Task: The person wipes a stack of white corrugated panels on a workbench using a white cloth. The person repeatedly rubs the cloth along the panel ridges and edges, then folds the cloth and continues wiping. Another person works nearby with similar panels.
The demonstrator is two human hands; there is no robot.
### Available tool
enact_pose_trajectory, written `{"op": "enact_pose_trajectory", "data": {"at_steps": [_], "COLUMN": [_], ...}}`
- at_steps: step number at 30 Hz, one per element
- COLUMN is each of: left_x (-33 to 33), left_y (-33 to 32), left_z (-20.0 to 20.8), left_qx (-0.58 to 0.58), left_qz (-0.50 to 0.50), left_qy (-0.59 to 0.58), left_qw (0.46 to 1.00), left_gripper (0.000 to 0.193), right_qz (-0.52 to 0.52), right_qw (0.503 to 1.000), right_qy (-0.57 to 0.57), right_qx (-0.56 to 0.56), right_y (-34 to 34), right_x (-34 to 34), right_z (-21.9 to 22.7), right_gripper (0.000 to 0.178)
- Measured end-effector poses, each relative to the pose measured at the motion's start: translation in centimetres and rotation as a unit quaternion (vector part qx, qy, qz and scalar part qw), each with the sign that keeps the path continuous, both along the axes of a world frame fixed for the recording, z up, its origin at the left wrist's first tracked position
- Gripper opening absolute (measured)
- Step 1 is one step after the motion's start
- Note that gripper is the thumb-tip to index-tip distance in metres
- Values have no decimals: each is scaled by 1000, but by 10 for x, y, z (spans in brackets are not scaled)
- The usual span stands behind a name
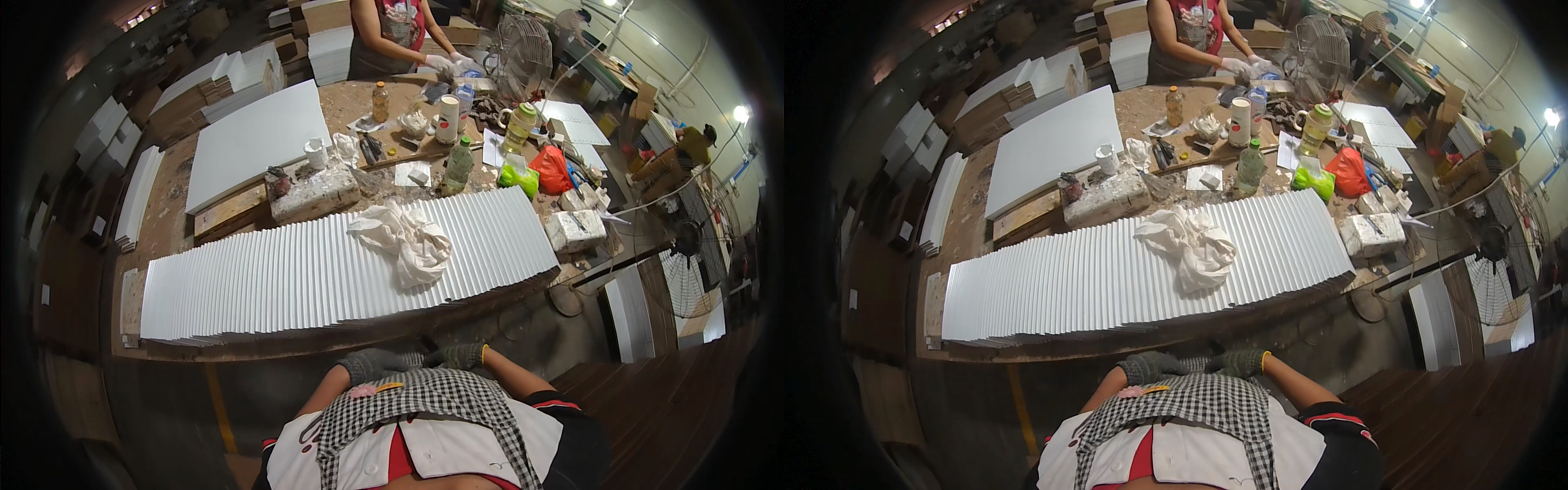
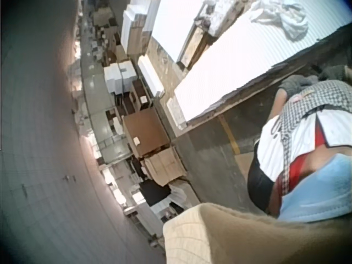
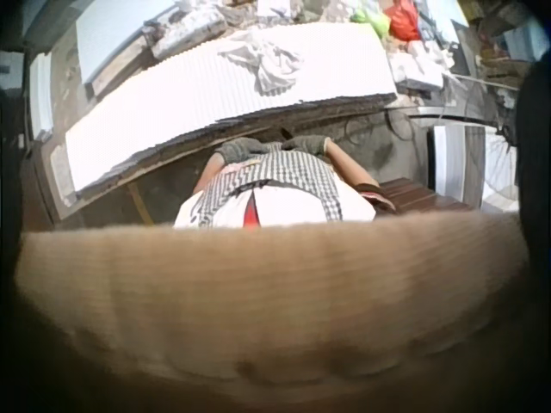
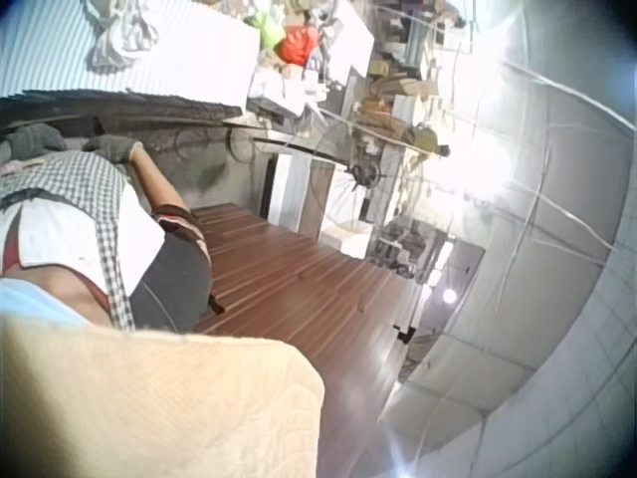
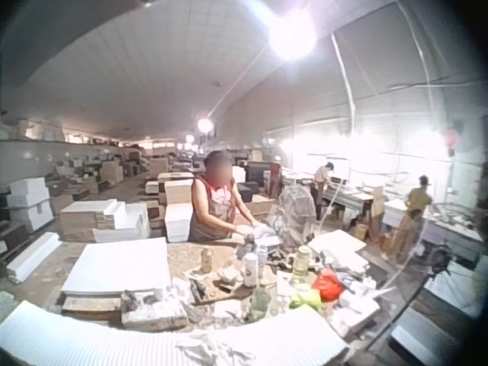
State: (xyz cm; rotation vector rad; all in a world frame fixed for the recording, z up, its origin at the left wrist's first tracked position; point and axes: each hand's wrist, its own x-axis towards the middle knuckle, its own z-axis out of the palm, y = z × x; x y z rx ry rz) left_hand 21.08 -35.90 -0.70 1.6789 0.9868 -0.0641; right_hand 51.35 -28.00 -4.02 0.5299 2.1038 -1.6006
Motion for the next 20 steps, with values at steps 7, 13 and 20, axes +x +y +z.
{"op": "enact_pose_trajectory", "data": {"at_steps": [7,13,20], "left_x": [28,42,31], "left_y": [-4,6,-45], "left_z": [18,23,-51], "left_qx": [-12,-31,-11], "left_qz": [-46,-125,-82], "left_qy": [93,112,92], "left_qw": [994,985,992], "left_gripper": [46,49,47], "right_qz": [29,44,48], "right_qw": [997,999,997], "right_qy": [61,24,55], "right_qx": [-30,-7,-4], "right_y": [6,5,12], "right_x": [21,25,19], "right_z": [-26,-21,-23], "right_gripper": [58,58,57]}}
